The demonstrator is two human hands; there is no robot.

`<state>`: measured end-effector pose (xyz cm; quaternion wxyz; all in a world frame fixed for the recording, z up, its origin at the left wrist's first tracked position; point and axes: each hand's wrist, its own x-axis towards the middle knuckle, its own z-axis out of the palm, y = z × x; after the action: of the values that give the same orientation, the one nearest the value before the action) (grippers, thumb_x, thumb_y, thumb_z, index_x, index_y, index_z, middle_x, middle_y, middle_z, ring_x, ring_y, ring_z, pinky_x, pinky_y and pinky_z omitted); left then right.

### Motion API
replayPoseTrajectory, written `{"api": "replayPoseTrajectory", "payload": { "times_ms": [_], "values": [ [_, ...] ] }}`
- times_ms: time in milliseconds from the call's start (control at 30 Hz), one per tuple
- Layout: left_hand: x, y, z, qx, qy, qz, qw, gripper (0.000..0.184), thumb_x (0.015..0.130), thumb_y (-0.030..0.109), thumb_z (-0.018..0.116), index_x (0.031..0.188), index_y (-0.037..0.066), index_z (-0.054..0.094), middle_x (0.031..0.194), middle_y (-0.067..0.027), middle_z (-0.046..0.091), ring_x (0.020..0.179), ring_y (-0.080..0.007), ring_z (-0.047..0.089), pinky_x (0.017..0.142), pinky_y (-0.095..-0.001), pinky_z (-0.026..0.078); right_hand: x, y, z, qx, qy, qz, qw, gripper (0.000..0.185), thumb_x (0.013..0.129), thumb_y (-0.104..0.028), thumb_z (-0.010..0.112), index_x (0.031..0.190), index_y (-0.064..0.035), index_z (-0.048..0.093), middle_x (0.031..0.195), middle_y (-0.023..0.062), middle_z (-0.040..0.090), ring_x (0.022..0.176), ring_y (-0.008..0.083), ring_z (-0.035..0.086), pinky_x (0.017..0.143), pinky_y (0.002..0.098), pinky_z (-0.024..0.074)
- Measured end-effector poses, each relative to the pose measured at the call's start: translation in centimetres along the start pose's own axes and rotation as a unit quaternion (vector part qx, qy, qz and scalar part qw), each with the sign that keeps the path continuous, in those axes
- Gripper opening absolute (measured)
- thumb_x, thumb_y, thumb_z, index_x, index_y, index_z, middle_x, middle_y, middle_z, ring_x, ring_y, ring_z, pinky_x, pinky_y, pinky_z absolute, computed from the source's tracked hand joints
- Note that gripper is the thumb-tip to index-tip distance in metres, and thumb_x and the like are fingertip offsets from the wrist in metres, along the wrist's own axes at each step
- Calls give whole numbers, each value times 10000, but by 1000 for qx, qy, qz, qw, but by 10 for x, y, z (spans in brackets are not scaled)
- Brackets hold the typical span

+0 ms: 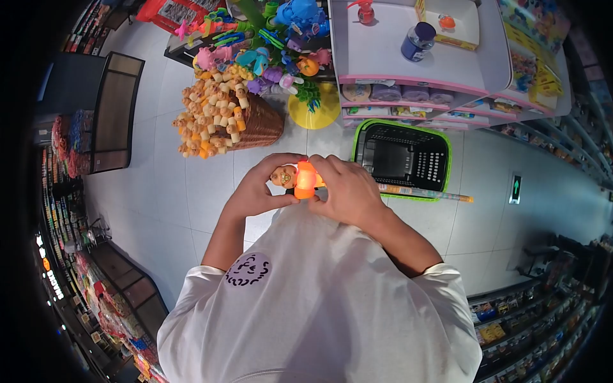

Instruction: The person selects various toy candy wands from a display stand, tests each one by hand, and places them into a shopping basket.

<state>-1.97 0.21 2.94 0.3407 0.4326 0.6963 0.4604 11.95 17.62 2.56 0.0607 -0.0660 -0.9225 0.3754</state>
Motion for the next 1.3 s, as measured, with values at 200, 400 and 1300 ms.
{"api": "replayPoseTrajectory", "payload": {
  "times_ms": [200,400,1300],
  "values": [
    [4,13,6,82,-2,0,997,683,605,123,821,1227,82,541,1229,-115,554,1125,-304,542,940,-376,450,-2,6,-1,-17,-15,-2,1000,573,649,-256,717,1161,-97,516,919,115,598,825,328,624,749,422,500],
    [3,13,12,177,13,43,983,582,617,141,780,1155,78,568,1168,-110,577,1077,-305,558,883,-385,473,-7,8,4,-13,-23,3,1000,548,651,-257,712,1147,-109,532,921,106,608,829,326,625,748,423,497],
    [-3,-1,17,110,47,51,992,528,597,132,789,1090,91,604,1064,-76,625,997,-280,596,840,-370,492,-10,8,7,14,-60,17,998,600,675,-255,749,1185,-89,479,1017,112,626,902,307,632,791,424,493]
  ]
}}
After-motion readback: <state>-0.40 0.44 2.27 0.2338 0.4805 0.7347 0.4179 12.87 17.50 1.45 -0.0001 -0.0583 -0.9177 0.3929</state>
